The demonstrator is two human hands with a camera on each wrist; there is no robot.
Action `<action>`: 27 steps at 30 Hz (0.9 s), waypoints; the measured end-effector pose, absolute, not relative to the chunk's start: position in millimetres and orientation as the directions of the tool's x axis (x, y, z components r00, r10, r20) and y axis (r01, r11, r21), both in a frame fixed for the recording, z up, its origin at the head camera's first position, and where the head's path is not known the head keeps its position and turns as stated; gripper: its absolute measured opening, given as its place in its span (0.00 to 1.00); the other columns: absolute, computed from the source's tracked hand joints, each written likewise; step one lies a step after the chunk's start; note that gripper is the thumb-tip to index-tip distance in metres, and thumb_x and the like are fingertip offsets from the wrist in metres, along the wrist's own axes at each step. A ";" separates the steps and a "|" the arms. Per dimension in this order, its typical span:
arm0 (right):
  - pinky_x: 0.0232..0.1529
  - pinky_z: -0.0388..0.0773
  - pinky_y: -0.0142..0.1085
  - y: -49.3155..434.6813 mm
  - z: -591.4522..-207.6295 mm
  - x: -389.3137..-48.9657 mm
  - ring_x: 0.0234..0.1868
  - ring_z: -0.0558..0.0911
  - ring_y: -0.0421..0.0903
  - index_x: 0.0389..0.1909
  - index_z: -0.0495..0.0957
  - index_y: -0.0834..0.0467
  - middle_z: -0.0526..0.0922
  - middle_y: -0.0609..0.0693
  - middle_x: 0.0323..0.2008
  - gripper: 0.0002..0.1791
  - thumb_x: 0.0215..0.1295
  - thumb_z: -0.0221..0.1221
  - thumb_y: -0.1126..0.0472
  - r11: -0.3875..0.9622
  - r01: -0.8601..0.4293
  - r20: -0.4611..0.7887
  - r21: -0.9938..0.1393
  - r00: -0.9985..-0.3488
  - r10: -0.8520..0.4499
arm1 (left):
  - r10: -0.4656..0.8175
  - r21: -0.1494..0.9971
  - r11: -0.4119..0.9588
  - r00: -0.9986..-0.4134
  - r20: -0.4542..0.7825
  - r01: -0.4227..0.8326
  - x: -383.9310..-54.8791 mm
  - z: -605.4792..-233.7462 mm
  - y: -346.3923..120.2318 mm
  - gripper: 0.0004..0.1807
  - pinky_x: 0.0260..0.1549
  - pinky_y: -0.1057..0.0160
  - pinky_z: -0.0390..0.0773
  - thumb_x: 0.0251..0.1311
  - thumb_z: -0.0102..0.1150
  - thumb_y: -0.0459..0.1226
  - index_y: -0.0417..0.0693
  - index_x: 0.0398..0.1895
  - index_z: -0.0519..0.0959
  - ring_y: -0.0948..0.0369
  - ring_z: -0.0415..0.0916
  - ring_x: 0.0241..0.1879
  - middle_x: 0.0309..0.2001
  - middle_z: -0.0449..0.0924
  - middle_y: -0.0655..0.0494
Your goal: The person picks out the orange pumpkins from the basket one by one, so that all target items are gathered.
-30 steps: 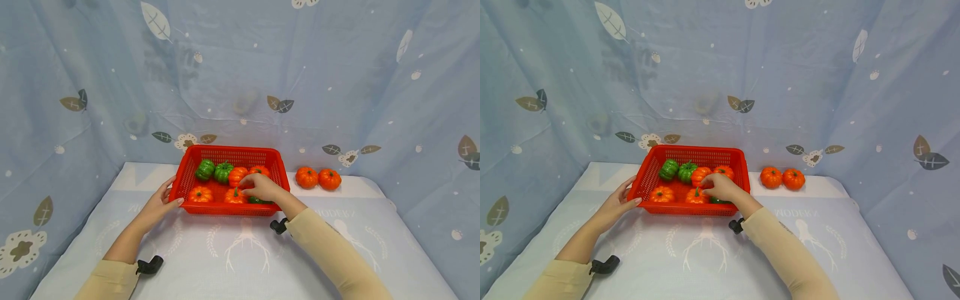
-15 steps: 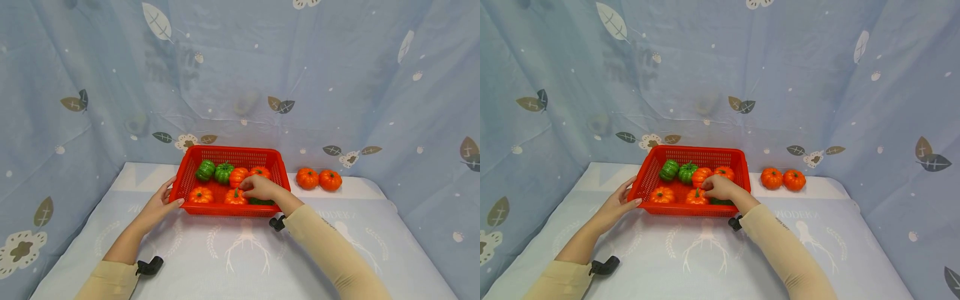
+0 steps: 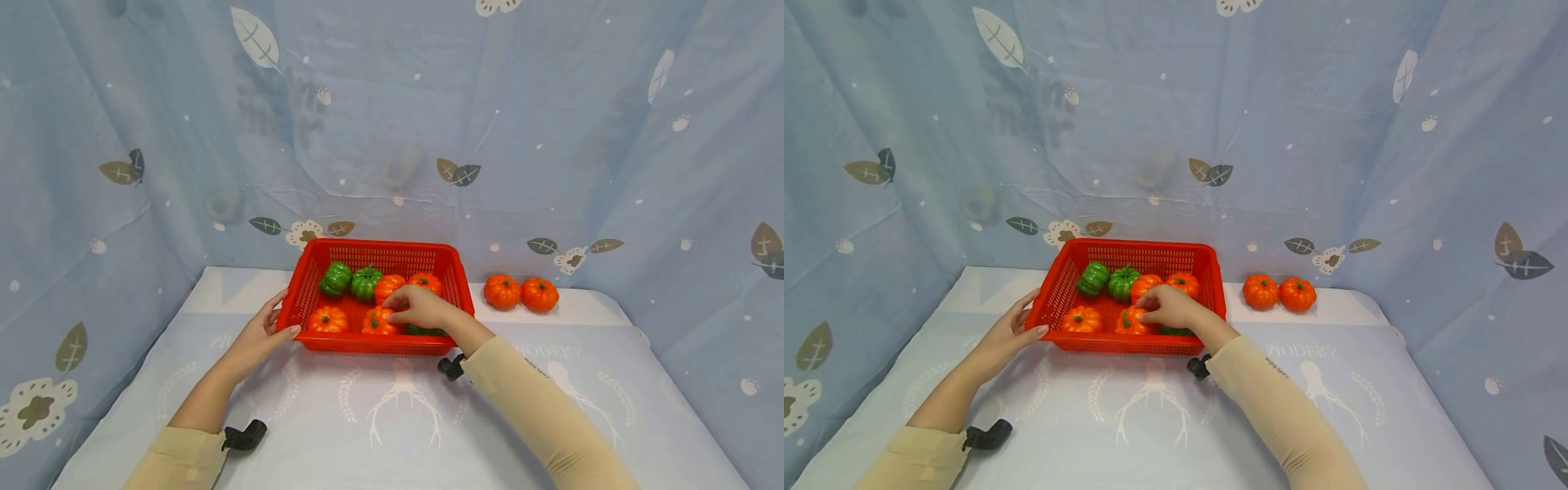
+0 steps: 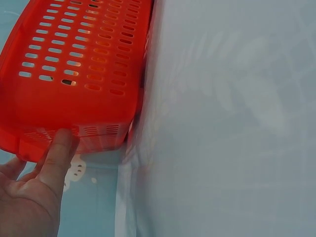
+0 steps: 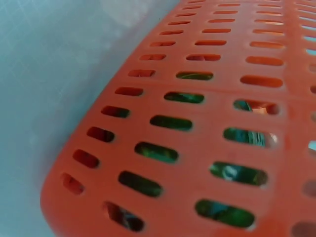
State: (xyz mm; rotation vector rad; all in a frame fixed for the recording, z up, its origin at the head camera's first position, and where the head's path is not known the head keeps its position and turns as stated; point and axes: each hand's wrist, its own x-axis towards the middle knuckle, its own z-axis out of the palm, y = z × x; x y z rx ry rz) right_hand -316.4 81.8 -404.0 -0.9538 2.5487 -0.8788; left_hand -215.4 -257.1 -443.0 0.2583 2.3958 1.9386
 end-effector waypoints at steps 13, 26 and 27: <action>0.59 0.76 0.41 74.6 -402.2 -311.4 0.55 0.81 0.48 0.56 0.82 0.57 0.84 0.48 0.53 0.20 0.64 0.68 0.60 0.571 -0.500 -0.046 -0.651 -0.724 -0.688 | 0.148 0.971 0.223 -0.988 0.053 0.085 -214.6 -443.9 -257.5 0.48 0.51 0.72 0.76 0.67 0.62 0.37 0.48 0.81 0.42 0.38 0.61 0.69 0.72 0.58 0.33; 0.59 0.77 0.42 74.8 -402.6 -309.5 0.56 0.81 0.48 0.54 0.83 0.55 0.85 0.47 0.52 0.19 0.62 0.69 0.60 0.535 -0.488 -0.016 -0.690 -0.729 -0.684 | 0.146 0.970 0.226 -0.988 0.053 0.086 -215.3 -443.4 -257.4 0.48 0.52 0.71 0.76 0.67 0.62 0.37 0.48 0.81 0.42 0.39 0.62 0.69 0.71 0.59 0.33; 0.58 0.77 0.42 75.6 -402.4 -309.7 0.56 0.81 0.48 0.54 0.83 0.55 0.85 0.47 0.52 0.19 0.63 0.69 0.59 0.529 -0.491 -0.006 -0.692 -0.729 -0.684 | 0.148 0.971 0.223 -0.988 0.054 0.087 -215.1 -442.8 -257.3 0.48 0.51 0.71 0.76 0.67 0.61 0.37 0.48 0.81 0.42 0.39 0.62 0.69 0.71 0.59 0.33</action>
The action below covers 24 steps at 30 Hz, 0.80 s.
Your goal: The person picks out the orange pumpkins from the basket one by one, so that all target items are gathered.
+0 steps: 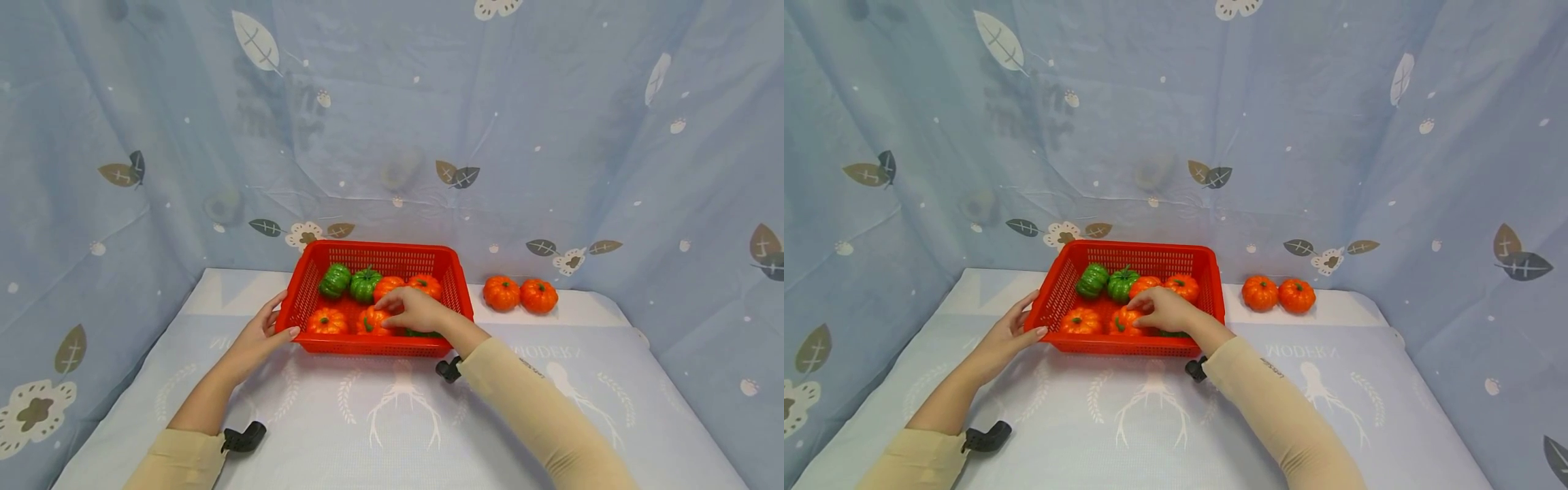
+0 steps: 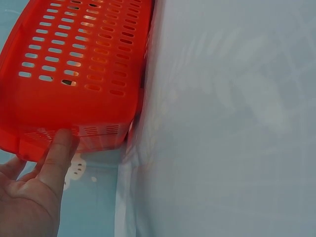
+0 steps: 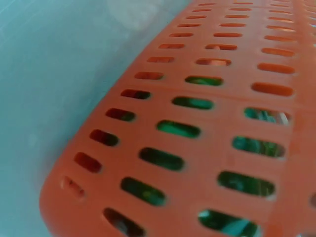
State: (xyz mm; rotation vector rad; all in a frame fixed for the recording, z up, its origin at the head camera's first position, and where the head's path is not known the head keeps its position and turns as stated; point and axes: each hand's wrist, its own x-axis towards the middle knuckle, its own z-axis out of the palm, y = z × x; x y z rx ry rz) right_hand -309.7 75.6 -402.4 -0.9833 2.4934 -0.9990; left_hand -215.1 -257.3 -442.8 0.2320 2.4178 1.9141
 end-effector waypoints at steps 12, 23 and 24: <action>0.52 0.80 0.41 94.5 -381.0 -298.4 0.52 0.80 0.46 0.54 0.83 0.49 0.82 0.43 0.51 0.19 0.61 0.71 0.55 0.537 -0.455 0.077 -0.710 -0.809 -0.583 | 0.141 0.971 0.225 -0.989 0.047 0.078 -215.4 -444.3 -256.8 0.47 0.52 0.68 0.77 0.67 0.61 0.36 0.49 0.81 0.43 0.39 0.63 0.68 0.71 0.60 0.33; 0.51 0.82 0.45 136.5 -359.4 -269.7 0.57 0.80 0.50 0.56 0.82 0.47 0.80 0.46 0.57 0.21 0.61 0.70 0.53 0.510 -0.344 0.143 -0.788 -0.909 -0.391 | 0.125 0.965 0.247 -0.990 0.059 0.089 -215.8 -447.7 -258.0 0.47 0.53 0.65 0.78 0.66 0.62 0.37 0.50 0.81 0.44 0.38 0.63 0.68 0.70 0.61 0.33; 0.51 0.82 0.46 140.3 -358.2 -267.5 0.58 0.79 0.50 0.56 0.82 0.47 0.80 0.46 0.57 0.22 0.61 0.70 0.53 0.511 -0.336 0.149 -0.791 -0.916 -0.372 | 0.124 0.965 0.247 -0.990 0.059 0.089 -215.7 -447.7 -258.0 0.47 0.54 0.64 0.78 0.66 0.62 0.37 0.50 0.81 0.44 0.38 0.63 0.68 0.70 0.61 0.33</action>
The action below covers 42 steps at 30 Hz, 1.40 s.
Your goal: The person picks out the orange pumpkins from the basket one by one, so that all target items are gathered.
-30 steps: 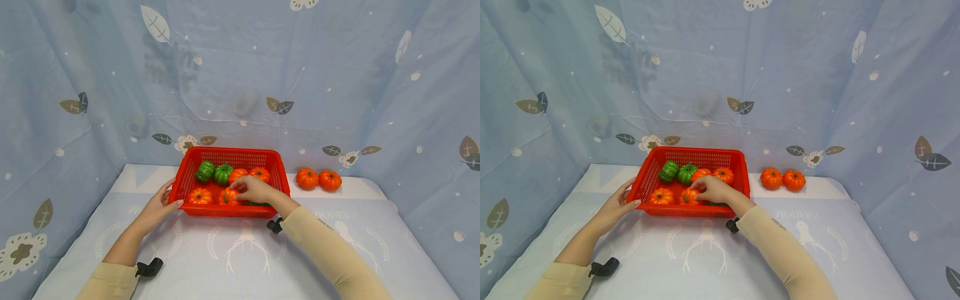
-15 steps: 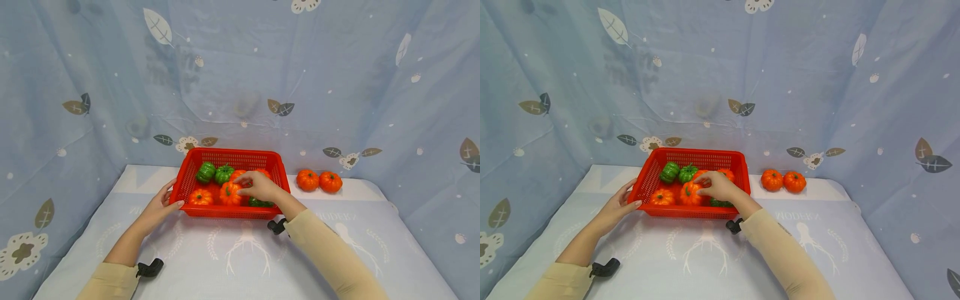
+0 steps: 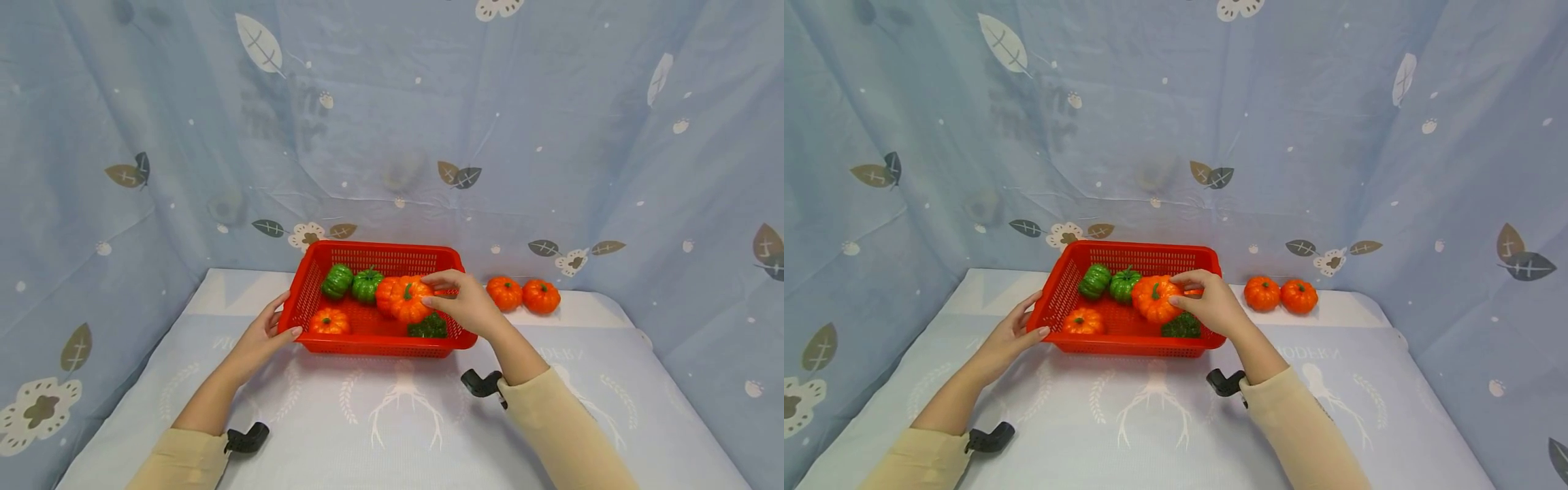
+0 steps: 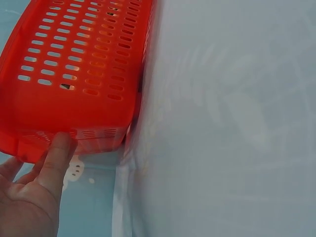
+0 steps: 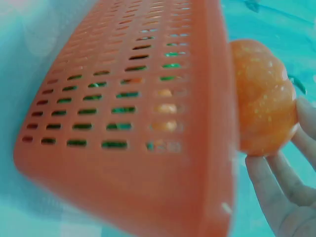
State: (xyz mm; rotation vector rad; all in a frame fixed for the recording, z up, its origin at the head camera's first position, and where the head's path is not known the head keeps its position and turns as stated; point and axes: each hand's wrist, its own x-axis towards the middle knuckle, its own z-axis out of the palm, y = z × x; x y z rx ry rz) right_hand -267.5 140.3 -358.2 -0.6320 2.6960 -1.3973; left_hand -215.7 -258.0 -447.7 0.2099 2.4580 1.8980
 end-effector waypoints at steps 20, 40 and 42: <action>0.43 0.75 0.17 237.3 -342.9 -231.5 0.57 0.79 0.55 0.61 0.77 0.62 0.81 0.60 0.55 0.26 0.66 0.66 0.55 0.547 -0.307 0.355 -0.779 -0.935 -0.019 | 0.123 0.971 0.211 -0.989 0.085 0.110 -212.5 -445.3 -256.6 0.46 0.49 0.73 0.76 0.67 0.61 0.36 0.49 0.81 0.45 0.38 0.64 0.67 0.70 0.61 0.31; 0.49 0.79 0.26 332.0 -396.7 -266.9 0.64 0.75 0.55 0.69 0.71 0.57 0.75 0.56 0.65 0.29 0.72 0.58 0.50 0.567 0.080 0.238 -0.820 -0.853 0.464 | 0.129 0.975 0.194 -0.988 0.084 0.109 -212.5 -445.6 -257.0 0.45 0.50 0.73 0.76 0.67 0.61 0.36 0.49 0.81 0.45 0.38 0.63 0.68 0.70 0.61 0.32; 0.51 0.79 0.28 336.7 -399.4 -272.0 0.63 0.75 0.55 0.69 0.71 0.58 0.75 0.57 0.65 0.29 0.72 0.58 0.50 0.553 0.096 0.233 -0.828 -0.838 0.493 | 0.128 0.974 0.197 -0.988 0.084 0.109 -212.5 -445.8 -257.3 0.45 0.50 0.72 0.76 0.67 0.61 0.36 0.49 0.81 0.45 0.38 0.63 0.68 0.70 0.61 0.32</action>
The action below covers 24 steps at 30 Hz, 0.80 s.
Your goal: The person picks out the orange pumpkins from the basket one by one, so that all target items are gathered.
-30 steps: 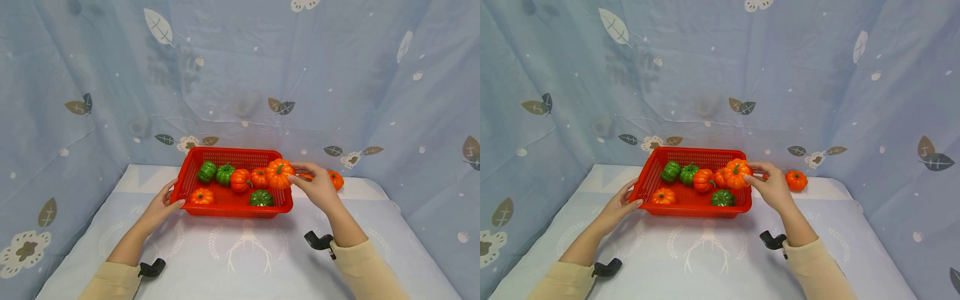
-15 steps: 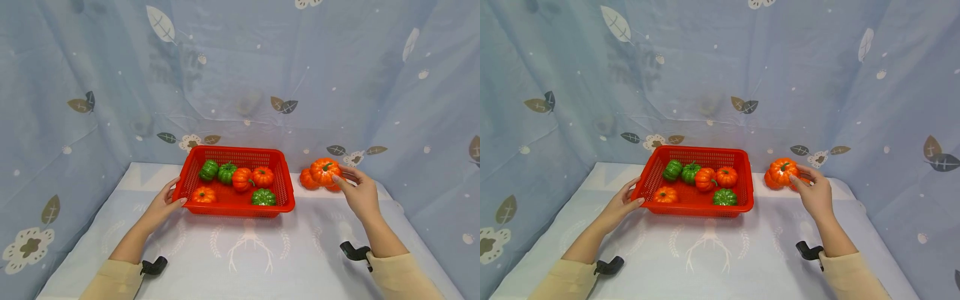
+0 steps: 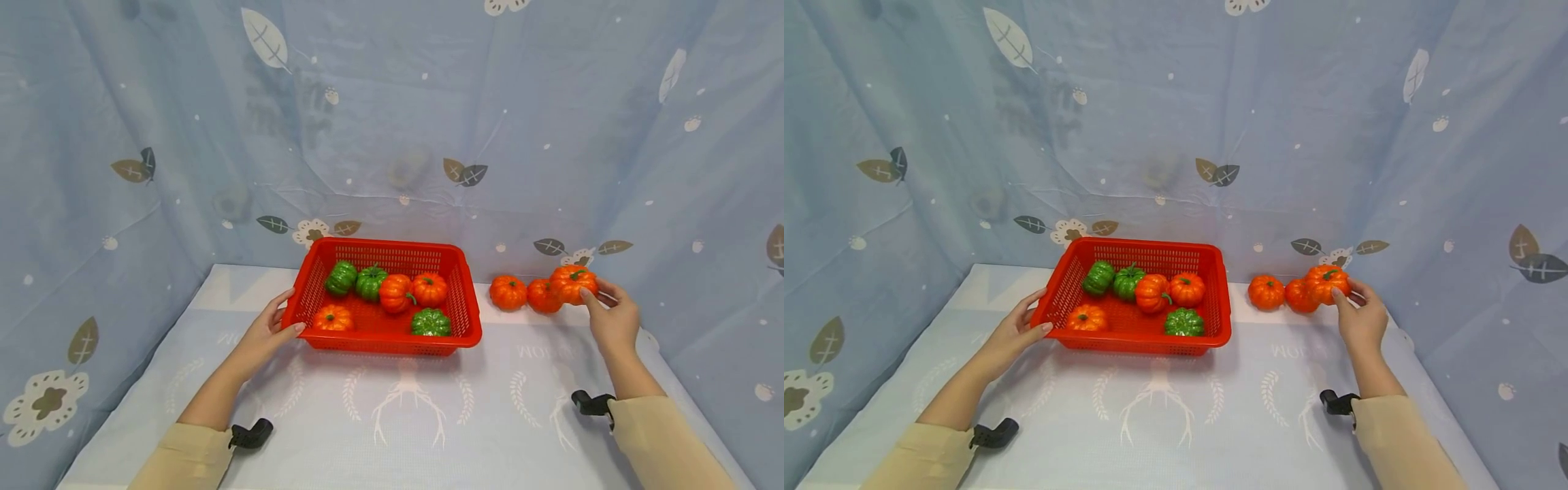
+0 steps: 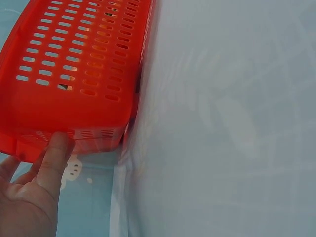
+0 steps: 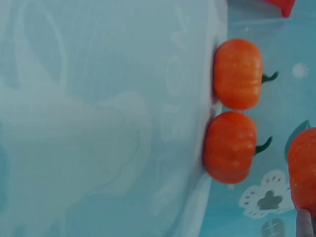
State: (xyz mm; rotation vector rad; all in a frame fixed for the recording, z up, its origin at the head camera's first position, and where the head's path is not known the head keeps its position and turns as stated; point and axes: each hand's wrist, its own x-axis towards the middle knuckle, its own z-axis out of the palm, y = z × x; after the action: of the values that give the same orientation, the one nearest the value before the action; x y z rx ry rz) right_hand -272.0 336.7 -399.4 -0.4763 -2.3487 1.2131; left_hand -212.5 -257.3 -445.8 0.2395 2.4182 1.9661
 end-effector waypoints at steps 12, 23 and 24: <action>0.60 0.77 0.43 366.3 -419.7 -303.4 0.63 0.73 0.57 0.72 0.68 0.57 0.71 0.60 0.67 0.29 0.75 0.54 0.52 0.516 0.220 0.136 -0.828 -0.813 0.567 | 0.119 0.974 0.207 -0.990 0.072 0.096 -213.1 -446.4 -257.5 0.46 0.50 0.72 0.76 0.67 0.62 0.37 0.49 0.81 0.46 0.39 0.64 0.67 0.69 0.62 0.32; 0.52 0.78 0.34 392.7 -437.9 -311.9 0.57 0.74 0.56 0.70 0.68 0.64 0.71 0.66 0.64 0.30 0.74 0.54 0.51 0.431 0.315 0.010 -0.846 -0.798 0.602 | 0.138 0.978 0.176 -0.987 0.084 0.108 -212.6 -446.4 -257.3 0.45 0.50 0.71 0.76 0.68 0.60 0.35 0.49 0.81 0.44 0.38 0.62 0.68 0.71 0.59 0.31; 0.45 0.78 0.29 393.4 -438.8 -312.2 0.51 0.75 0.52 0.69 0.69 0.64 0.72 0.66 0.62 0.30 0.73 0.55 0.51 0.418 0.318 0.000 -0.851 -0.796 0.605 | 0.138 0.979 0.175 -0.987 0.083 0.107 -212.6 -446.4 -257.5 0.45 0.50 0.71 0.77 0.68 0.60 0.35 0.49 0.81 0.45 0.38 0.62 0.68 0.71 0.59 0.31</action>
State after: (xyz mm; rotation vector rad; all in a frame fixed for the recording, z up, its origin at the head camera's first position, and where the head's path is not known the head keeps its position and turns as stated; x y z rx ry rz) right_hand -312.2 393.4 -438.8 -0.7979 -2.3706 1.3224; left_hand -212.6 -257.5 -446.4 0.2493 2.3890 1.9868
